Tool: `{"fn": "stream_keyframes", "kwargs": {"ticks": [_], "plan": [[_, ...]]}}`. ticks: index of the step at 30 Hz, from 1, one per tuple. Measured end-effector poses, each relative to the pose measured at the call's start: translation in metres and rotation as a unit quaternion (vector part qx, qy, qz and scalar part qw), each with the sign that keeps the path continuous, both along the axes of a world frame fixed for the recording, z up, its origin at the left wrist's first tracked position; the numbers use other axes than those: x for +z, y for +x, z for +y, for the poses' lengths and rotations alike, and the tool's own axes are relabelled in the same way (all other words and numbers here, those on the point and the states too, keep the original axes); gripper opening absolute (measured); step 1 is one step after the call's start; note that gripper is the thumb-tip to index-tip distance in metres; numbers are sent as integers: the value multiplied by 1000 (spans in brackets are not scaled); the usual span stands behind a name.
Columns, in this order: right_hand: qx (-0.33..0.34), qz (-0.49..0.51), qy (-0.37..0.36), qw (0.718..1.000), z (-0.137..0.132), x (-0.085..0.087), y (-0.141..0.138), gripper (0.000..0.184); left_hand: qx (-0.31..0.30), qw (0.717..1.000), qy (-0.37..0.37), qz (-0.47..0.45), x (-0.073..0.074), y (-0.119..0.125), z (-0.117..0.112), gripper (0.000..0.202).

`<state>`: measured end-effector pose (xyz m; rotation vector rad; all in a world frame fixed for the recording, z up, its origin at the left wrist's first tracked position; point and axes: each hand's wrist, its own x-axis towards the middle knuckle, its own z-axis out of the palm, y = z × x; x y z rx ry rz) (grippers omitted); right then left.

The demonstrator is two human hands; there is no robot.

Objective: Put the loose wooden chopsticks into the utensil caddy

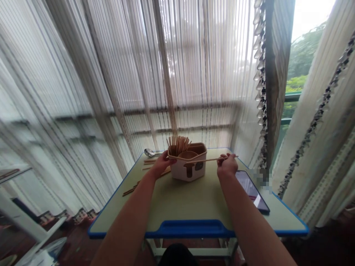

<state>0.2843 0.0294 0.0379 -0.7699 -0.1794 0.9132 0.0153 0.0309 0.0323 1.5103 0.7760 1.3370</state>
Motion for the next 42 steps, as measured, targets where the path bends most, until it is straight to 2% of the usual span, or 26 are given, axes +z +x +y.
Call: {"fn": "stream_keyframes", "kwargs": {"ticks": [6, 10, 13, 16, 18, 20, 22, 23, 24, 26, 29, 31, 33, 36, 39, 42], "plan": [[-8, -18, 5, 1000, -7, 1, 0, 24, -27, 999, -13, -13, -2, -19, 15, 50], [-67, -70, 72, 993, -16, 12, 2, 29, -53, 998, -16, -16, -5, -28, 18, 52], [-134, -141, 164, 967, -22, 45, 6, 35, -69, 997, -20, -11, -4, -33, 15, 53], [-166, -214, 242, 932, -26, 95, 10, 35, -71, 997, -33, 24, 3, -37, 8, 56], [-199, -271, 270, 902, -27, 129, 9, 34, -61, 997, -37, 40, 8, -36, 2, 65], [-209, -336, 273, 877, -27, 152, 4, 32, -4, 1000, -12, 25, 11, -32, -4, 72], [-201, -395, 266, 856, -25, 162, -4, 31, 118, 990, 68, 22, 12, -24, -10, 70], [-196, -418, 262, 847, -24, 164, -8, 31, 194, 971, 133, 45, 11, -19, -14, 72], [-190, -437, 259, 840, -23, 163, -12, 31, 257, 938, 211, 98, 11, -15, -19, 78], [-184, -459, 258, 830, -20, 158, -19, 31, 343, 848, 354, 194, 11, -4, -28, 89], [-188, -475, 261, 819, -17, 153, -27, 31, 355, 752, 481, 277, 10, 11, -40, 79], [-192, -486, 265, 810, -16, 152, -31, 32, 340, 716, 517, 323, 10, 19, -44, 59], [-187, -499, 274, 801, -14, 153, -34, 32, 328, 700, 524, 358, 10, 25, -46, 40], [-167, -514, 281, 793, -8, 152, -39, 32, 313, 701, 516, 380, 9, 30, -47, 21], [-133, -541, 266, 787, 2, 147, -46, 32, 304, 711, 510, 377, 7, 33, -49, 14], [-55, -577, 254, 774, 14, 139, -52, 31, 303, 721, 503, 368, 6, 37, -49, 13]]}}
